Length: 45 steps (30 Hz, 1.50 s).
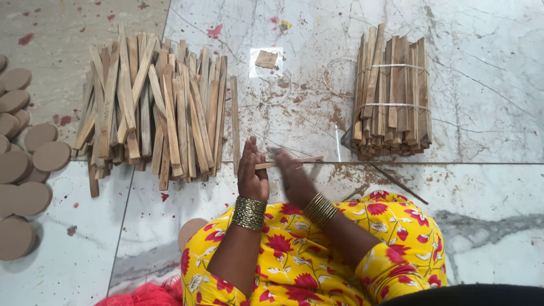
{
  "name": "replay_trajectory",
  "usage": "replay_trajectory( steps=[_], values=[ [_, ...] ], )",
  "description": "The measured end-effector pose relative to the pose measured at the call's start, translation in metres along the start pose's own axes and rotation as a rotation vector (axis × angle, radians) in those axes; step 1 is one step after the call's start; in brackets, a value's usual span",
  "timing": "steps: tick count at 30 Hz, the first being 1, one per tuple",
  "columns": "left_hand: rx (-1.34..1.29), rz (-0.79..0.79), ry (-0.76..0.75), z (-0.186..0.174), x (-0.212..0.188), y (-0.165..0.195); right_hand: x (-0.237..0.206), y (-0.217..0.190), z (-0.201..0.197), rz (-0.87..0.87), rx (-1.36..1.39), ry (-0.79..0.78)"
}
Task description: The person sits on the floor and sands thin wooden sticks one at a time, rubbing a sanding block along each stick, then places the finished stick into a bundle beside them and picks the next stick from a pile.
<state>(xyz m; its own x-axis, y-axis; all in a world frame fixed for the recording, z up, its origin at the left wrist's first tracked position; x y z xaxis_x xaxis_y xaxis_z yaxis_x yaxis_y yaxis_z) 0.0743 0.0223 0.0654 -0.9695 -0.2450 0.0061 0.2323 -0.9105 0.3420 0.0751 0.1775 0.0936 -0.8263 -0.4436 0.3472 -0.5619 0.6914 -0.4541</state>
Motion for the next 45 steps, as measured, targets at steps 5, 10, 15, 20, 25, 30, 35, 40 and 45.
replay_trajectory(
  steps=[5,10,15,20,25,30,35,40,45],
  values=[
    [0.142,0.045,0.01,-0.006,0.0,0.006,-0.005,-0.006,0.019,-0.121,-0.097,-0.059],
    [-0.056,-0.048,0.112,-0.007,0.006,0.01,-0.005,0.046,0.018,0.287,-0.338,-0.083],
    [0.013,-0.073,0.052,-0.003,0.007,0.009,-0.009,0.053,0.025,0.388,-0.193,-0.199],
    [0.023,-0.037,-0.094,-0.005,0.0,0.005,-0.012,0.014,0.034,-0.102,-0.037,0.0],
    [-0.07,-0.041,0.142,-0.017,0.008,0.004,-0.008,0.029,0.029,0.048,-0.104,-0.006],
    [0.001,-0.087,0.085,-0.014,0.012,0.003,-0.007,0.067,0.019,0.466,-0.214,-0.204],
    [0.028,-0.068,-0.027,-0.013,0.005,-0.001,-0.006,0.042,0.028,0.075,0.032,-0.045],
    [0.067,-0.021,-0.062,-0.02,0.006,-0.002,-0.012,0.024,0.04,-0.199,-0.004,0.006],
    [-0.012,-0.038,0.135,-0.03,0.014,-0.001,-0.009,0.073,0.033,0.299,-0.158,-0.091]
  ],
)
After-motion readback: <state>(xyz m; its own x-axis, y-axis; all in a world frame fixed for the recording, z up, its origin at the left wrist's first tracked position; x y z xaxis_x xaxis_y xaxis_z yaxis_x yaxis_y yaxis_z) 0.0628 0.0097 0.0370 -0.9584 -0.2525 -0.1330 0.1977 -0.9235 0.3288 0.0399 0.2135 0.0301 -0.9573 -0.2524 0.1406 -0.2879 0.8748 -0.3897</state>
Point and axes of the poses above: each hand's wrist, its own x-axis towards the middle knuckle, its own z-axis out of the palm, y = z × x, the point moved 3 cm from there along x, towards the middle knuckle, and after that the axes turned 14 degrees about -x, right-handed, at the moved point
